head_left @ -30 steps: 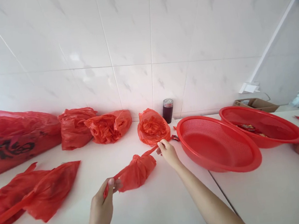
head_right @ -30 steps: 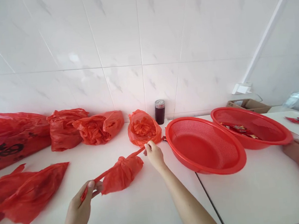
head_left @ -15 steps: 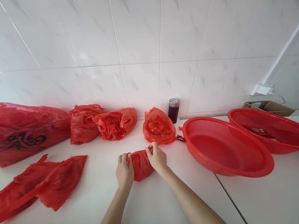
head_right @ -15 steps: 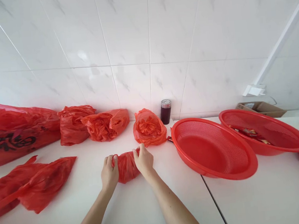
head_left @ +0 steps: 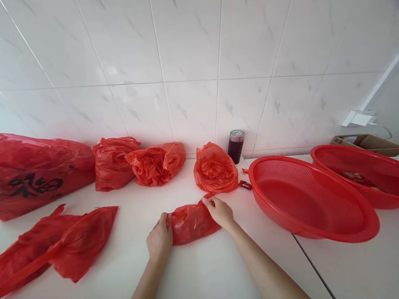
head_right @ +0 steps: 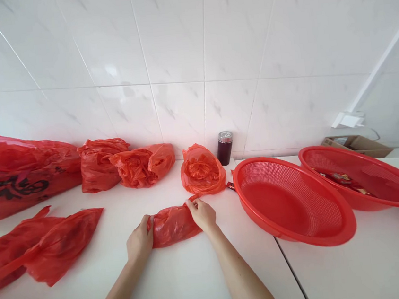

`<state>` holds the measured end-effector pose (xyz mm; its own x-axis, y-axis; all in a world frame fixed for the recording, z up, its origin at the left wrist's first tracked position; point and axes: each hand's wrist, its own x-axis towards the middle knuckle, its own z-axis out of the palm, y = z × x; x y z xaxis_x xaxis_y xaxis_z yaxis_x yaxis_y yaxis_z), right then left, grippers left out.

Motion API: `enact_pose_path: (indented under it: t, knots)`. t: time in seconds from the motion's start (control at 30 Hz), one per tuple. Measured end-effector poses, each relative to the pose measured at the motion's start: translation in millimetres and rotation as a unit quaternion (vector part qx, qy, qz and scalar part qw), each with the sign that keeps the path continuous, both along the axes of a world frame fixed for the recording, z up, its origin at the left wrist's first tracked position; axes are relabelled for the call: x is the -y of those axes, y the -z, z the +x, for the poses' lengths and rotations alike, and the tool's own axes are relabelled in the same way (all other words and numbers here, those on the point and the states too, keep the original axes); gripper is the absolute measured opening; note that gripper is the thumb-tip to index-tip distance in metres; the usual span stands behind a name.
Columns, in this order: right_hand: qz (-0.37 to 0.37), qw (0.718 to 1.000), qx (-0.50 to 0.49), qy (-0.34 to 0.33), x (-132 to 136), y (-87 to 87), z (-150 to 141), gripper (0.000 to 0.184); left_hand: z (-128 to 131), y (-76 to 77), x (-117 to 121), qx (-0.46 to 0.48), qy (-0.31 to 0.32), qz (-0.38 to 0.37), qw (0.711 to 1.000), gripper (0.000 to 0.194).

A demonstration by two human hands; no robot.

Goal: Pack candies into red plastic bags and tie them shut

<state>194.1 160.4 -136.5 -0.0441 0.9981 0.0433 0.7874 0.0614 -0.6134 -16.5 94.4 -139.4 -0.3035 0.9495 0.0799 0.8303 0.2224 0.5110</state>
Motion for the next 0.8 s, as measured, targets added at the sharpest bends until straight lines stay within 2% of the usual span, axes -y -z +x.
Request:
enact_pose_path:
  t: [0.1, 0.27, 0.37, 0.43, 0.53, 0.6, 0.73, 0.8]
  knots:
    - [-0.045, 0.999, -0.001, 0.023, -16.5, -5.3, -7.5, 0.055, 6.3, -0.7, 7.7, 0.008, 0.013, 0.008, 1.0, 0.028]
    - [-0.082, 0.996, -0.013, 0.01, -41.0, -10.5, -36.1, 0.021, 19.4, -0.9, 37.9, 0.056, 0.077, 0.05, 0.994, 0.03]
    - [-0.083, 0.995, -0.051, 0.007, -48.3, -11.4, -50.0, 0.018, 22.2, 0.4, 66.1, 0.11, 0.134, 0.102, 0.98, 0.032]
    - [-0.076, 0.993, -0.086, 0.028, -50.5, -11.1, -55.5, 0.019, 22.1, -1.6, 85.7, 0.139, 0.148, 0.125, 0.971, 0.033]
    - [-0.068, 0.984, -0.154, 0.052, -51.8, -10.5, -61.0, 0.015, 20.5, -9.0, 108.6, 0.167, 0.136, 0.134, 0.967, 0.035]
    - [-0.068, 0.973, -0.215, 0.052, -52.7, -12.5, -63.6, 0.015, 17.7, -13.6, 115.5, 0.183, 0.111, 0.118, 0.97, 0.036]
    - [-0.085, 0.926, -0.365, 0.037, -51.5, -29.6, -60.4, 0.016, 4.2, -18.7, 110.9, 0.215, 0.047, 0.059, 0.974, 0.037]
    - [-0.091, 0.897, -0.433, 0.01, -44.7, -45.2, -56.9, 0.02, -1.2, -23.8, 103.7, 0.207, -0.003, 0.099, 0.973, 0.032]
